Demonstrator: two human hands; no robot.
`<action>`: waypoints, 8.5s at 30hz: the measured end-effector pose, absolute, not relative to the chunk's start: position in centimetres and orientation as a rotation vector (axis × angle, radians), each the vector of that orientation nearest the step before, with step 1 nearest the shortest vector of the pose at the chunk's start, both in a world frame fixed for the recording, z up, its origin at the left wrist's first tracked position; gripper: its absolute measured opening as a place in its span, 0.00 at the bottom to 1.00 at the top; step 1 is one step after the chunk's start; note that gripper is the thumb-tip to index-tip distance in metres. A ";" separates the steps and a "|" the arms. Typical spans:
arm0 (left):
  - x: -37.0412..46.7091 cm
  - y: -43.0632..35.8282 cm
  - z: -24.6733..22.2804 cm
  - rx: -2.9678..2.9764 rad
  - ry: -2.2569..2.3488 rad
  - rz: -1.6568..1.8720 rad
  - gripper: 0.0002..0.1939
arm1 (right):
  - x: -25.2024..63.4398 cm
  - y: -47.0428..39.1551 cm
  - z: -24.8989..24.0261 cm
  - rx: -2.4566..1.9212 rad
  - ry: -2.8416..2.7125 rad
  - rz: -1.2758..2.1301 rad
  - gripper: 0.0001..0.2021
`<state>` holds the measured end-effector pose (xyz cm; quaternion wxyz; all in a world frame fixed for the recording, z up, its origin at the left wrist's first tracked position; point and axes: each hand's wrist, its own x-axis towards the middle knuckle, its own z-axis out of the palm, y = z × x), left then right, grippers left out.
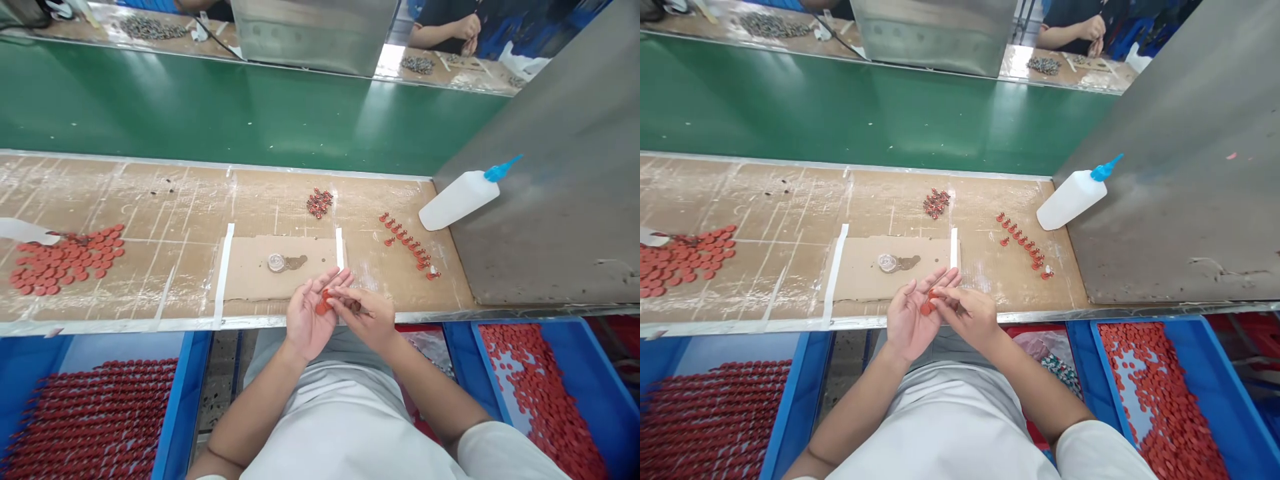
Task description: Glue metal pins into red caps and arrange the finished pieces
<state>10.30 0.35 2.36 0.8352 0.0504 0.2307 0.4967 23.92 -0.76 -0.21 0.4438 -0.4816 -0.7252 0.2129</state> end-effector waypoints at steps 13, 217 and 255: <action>10.7 -0.3 2.2 0.082 0.502 1.061 0.20 | 24.5 -0.2 2.1 -1.172 -1.932 0.470 0.12; 5.2 -0.8 1.1 0.078 0.756 1.535 0.09 | 16.5 3.1 1.3 -0.860 -1.622 0.712 0.16; 7.2 -1.1 1.3 0.278 0.869 1.536 0.07 | 18.9 3.5 0.5 -0.850 -1.555 0.641 0.14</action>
